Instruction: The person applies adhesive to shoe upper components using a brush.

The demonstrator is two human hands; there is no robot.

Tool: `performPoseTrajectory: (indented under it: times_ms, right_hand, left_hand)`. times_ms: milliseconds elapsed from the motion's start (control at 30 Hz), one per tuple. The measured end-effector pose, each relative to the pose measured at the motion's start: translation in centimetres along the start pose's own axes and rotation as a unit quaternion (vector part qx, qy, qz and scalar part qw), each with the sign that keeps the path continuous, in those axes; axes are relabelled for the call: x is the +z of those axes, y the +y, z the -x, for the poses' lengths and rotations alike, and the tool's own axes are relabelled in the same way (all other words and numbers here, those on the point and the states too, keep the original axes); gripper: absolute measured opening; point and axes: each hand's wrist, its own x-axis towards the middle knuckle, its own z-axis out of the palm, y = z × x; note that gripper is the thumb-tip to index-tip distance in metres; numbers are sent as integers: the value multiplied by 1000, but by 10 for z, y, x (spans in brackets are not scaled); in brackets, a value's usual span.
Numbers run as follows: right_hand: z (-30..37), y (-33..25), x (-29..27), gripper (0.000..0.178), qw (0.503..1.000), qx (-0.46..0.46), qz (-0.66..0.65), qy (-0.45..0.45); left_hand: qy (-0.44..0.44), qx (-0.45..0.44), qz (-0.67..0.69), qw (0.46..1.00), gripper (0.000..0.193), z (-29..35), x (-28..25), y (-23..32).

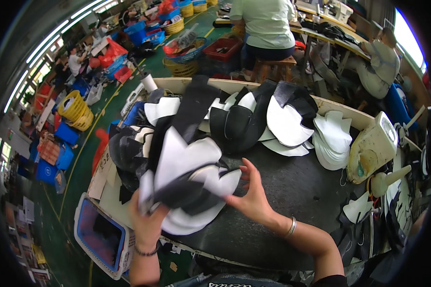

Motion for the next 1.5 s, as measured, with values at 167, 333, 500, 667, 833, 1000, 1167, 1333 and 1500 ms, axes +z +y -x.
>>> performPoseTrajectory:
  times_ms: [167, 333, 500, 667, 833, 1000, 1167, 1333, 1500]
  right_hand:
    - [29, -48, -1, 124, 892, 62, -387, -223]
    - [51, -22, -5, 127, 855, 50, -421, -298]
    - [48, -18, -2, 125, 951, -69, -278, -117]
    - [64, -36, -30, 99, 899, -36, -378, -219]
    - [85, -31, -7, 60, 886, 197, -416, -52]
    - [115, -50, -16, 60, 892, 181, -414, 14]
    - [120, -14, -114, 86, 979, -116, 111, -123]
    - [111, 32, -189, 57, 946, -23, 313, 80]
    - [91, 28, -253, 64, 849, -35, 437, 295]
  left_hand:
    - [-14, -87, 225, 970, 39, 39, -6, 5]
    - [-81, -19, 158, 984, 32, 63, 0, -30]
    - [-131, 55, 83, 986, 25, 84, -7, -51]
    - [-19, -127, 144, 981, 51, 89, 20, -17]
    - [-126, -6, 90, 988, 91, 119, -5, -95]
    - [-271, 124, -325, 897, 73, 110, -19, -104]
    - [-391, -61, -130, 909, 74, 26, -10, -89]
    - [-455, -238, 57, 856, 75, -44, 64, -48]
    - [-536, -231, -194, 788, 103, -47, 116, -58]
